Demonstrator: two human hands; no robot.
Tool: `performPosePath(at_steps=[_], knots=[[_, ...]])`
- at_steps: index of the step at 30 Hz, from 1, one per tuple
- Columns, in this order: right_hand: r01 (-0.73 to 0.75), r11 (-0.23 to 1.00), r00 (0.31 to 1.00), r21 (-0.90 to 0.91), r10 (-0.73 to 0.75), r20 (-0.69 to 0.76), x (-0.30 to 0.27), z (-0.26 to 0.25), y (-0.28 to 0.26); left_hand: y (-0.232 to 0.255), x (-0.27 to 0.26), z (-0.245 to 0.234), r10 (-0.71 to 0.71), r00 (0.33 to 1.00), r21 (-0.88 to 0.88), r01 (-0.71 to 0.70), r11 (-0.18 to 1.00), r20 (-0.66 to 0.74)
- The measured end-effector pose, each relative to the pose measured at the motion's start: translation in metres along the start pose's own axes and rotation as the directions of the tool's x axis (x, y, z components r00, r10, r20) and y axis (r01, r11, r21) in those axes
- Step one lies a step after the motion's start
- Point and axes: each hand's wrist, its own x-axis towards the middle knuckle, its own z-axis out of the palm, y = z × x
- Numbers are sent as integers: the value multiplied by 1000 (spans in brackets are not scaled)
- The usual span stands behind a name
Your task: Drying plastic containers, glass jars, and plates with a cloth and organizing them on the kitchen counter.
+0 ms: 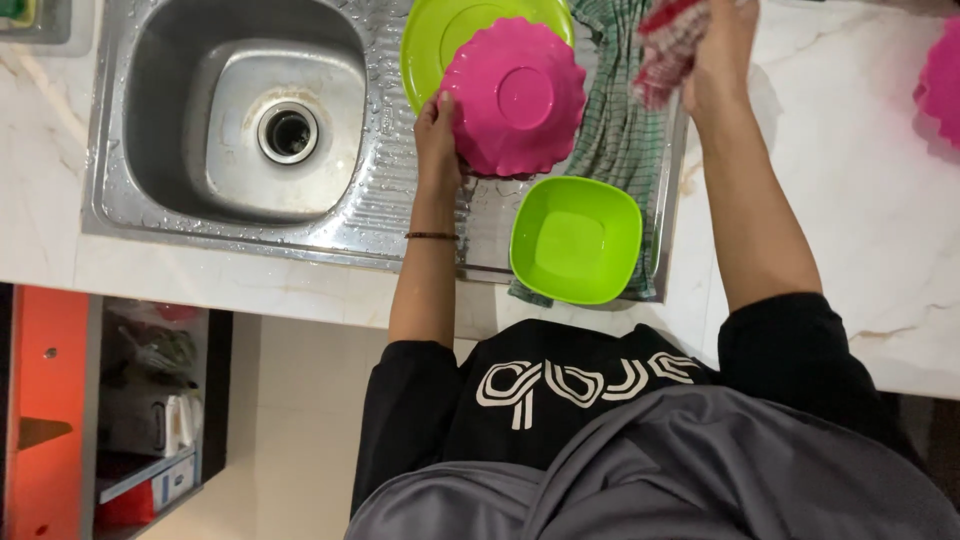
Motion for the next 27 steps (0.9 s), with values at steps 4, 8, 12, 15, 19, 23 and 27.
performPosePath(at_steps=[4, 8, 12, 15, 19, 23, 27], knots=[[143, 896, 974, -421, -51, 222, 25, 5, 64, -4, 5, 3, 11, 1000, -7, -11, 1000, 25], [453, 756, 669, -473, 63, 740, -26, 101, 47, -15, 8, 4, -11, 1000, -71, 11, 997, -2], [666, 426, 686, -612, -29, 727, -27, 73, 79, -6, -1, 4, 12, 999, -136, -17, 991, -32], [451, 520, 826, -725, 65, 561, -35, 58, 64, 37, -23, 32, 97, 995, -171, -101, 980, -31], [544, 549, 824, -635, -208, 526, -66, 62, 33, 59, -47, 71, 112, 992, -312, -125, 942, -60], [613, 347, 782, -710, -395, 482, -81, 72, -13, 47, -49, 101, 195, 981, -485, -176, 857, -11], [607, 268, 782, -749, -369, 502, -107, 80, -35, 58, -63, 124, 206, 977, -604, -136, 785, 48]])
